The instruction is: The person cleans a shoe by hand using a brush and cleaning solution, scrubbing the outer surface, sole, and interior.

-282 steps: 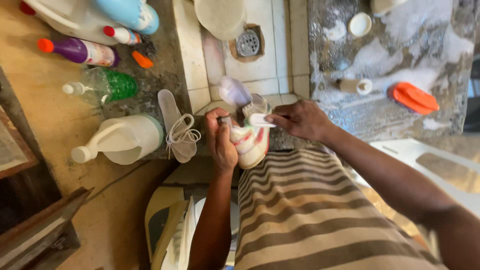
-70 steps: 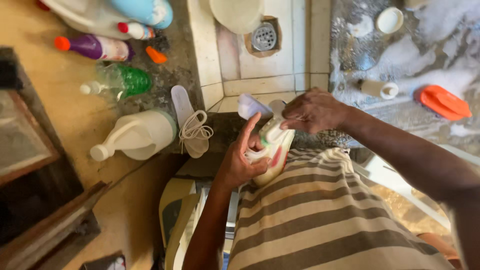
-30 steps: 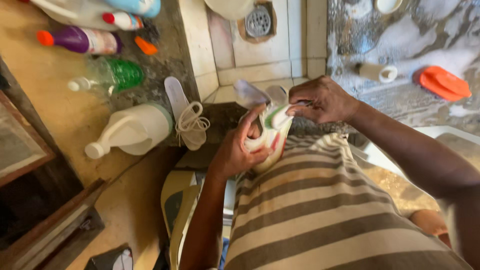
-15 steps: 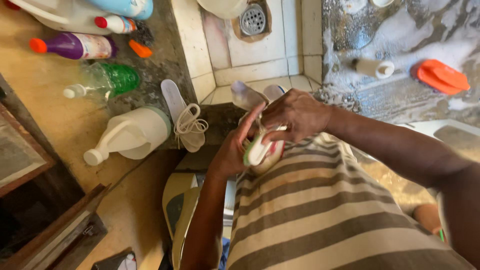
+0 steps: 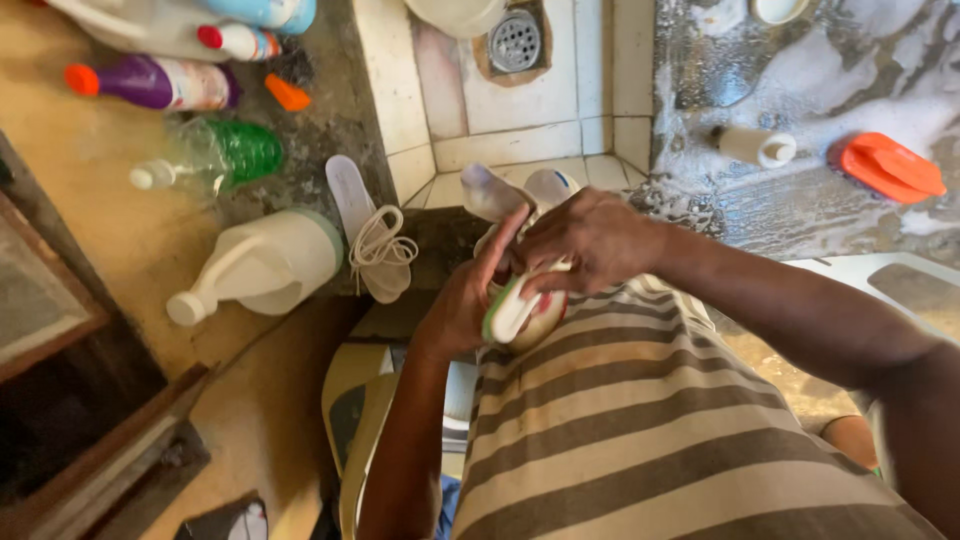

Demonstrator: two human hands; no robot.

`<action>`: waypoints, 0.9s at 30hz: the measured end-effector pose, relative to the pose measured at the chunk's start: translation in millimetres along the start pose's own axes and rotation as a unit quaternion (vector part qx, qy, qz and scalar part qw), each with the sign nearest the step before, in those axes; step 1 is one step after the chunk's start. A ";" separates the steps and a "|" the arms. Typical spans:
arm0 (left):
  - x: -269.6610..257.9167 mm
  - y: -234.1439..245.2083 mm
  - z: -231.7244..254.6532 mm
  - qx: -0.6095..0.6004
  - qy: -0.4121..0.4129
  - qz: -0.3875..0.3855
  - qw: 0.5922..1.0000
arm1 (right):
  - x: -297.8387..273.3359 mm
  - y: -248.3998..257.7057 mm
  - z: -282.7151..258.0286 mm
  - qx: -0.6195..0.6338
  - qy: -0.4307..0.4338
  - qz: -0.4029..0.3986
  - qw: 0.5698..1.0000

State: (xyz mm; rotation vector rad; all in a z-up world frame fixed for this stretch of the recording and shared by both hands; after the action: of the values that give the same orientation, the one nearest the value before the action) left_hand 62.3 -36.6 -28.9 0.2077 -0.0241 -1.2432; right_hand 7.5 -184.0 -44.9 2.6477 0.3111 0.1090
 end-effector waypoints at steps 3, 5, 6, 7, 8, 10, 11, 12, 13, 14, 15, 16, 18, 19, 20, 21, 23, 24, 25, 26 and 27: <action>3.9 -0.8 -2.6 -0.044 0.044 -0.039 0.997 | 5.8 13.2 22.4 -0.037 -0.055 -0.050 0.997; -4.2 -5.4 -13.7 -0.040 0.161 -0.050 0.985 | 8.7 9.1 30.9 -0.060 -0.075 -0.083 0.992; -2.3 -3.6 -9.5 -0.025 0.112 -0.039 0.993 | 5.4 3.3 26.8 -0.057 -0.064 -0.076 0.993; 0.2 -2.5 -5.8 -0.011 0.063 -0.028 0.998 | 3.0 -1.7 24.6 -0.054 -0.053 -0.070 0.995; 3.5 -2.7 -1.3 0.000 0.008 -0.027 1.000 | -1.4 -3.0 20.1 -0.037 -0.008 -0.042 0.998; 1.7 -2.1 0.9 -0.014 -0.006 -0.030 0.999 | -5.3 -2.8 18.2 -0.010 0.095 0.010 0.995; -0.3 1.0 2.4 -0.017 -0.015 -0.025 0.999 | -5.3 -0.5 37.1 -0.058 0.013 -0.007 0.998; -4.0 2.5 -1.5 -0.011 0.023 -0.025 0.999 | -8.7 9.1 58.2 -0.104 -0.061 -0.026 0.992; -7.7 3.6 -6.0 -0.006 0.062 -0.024 0.998 | -12.5 17.1 77.3 -0.151 -0.134 -0.042 0.978; -11.9 5.5 -11.8 -0.004 0.101 -0.028 0.994 | -17.0 24.7 83.8 -0.095 -0.145 -0.015 0.985; -9.9 14.2 -15.8 0.030 0.091 -0.010 0.995 | -21.6 32.1 90.6 -0.037 -0.156 0.013 0.987; -13.4 17.9 -18.4 0.051 0.090 -0.010 0.995 | -40.4 27.6 88.8 0.031 -0.188 0.041 0.981; -19.6 20.9 -18.3 0.057 0.083 0.001 0.995 | -61.6 16.4 100.0 0.119 -0.329 0.074 0.934; -23.1 21.7 -14.7 0.042 0.078 0.013 0.996 | -68.8 15.0 105.7 0.156 -0.390 0.092 0.903; -17.6 27.2 -15.3 0.036 0.065 0.033 0.997 | -66.9 18.2 106.2 0.163 -0.377 0.115 0.905; -7.3 33.1 -18.6 0.037 0.046 0.046 0.997 | -66.5 17.6 105.0 0.170 -0.363 0.138 0.906; -13.3 31.2 -19.6 0.018 0.050 0.063 0.997 | -84.4 -2.7 104.8 0.211 -0.412 0.152 0.873; -13.9 29.9 -20.5 0.046 0.044 0.068 0.996 | -94.1 -12.1 110.4 0.230 -0.460 0.155 0.843; -12.8 26.5 -21.9 0.075 0.038 0.072 0.994 | -105.1 -21.0 114.9 0.248 -0.507 0.157 0.811; -4.3 23.8 -25.3 0.106 0.022 0.076 0.991 | -108.5 -22.0 115.2 0.240 -0.489 0.168 0.822; 4.3 18.7 -27.2 0.165 -0.005 0.079 0.983 | -112.6 -25.4 112.9 0.232 -0.470 0.178 0.833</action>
State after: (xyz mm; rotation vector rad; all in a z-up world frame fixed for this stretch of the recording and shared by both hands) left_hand 84.8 -31.1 -52.9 0.4792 -0.2523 -1.0754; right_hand -92.2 -238.8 -159.3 2.7855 -0.5538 -1.2583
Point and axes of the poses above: each hand's wrist, its own x-axis towards the middle knuckle, its own y-axis out of the back of the hand, z = x × y, the point moved 6 cm from there along x, towards the middle knuckle, and after that the axes turned 10 degrees about -y, right-handed, at the moved point
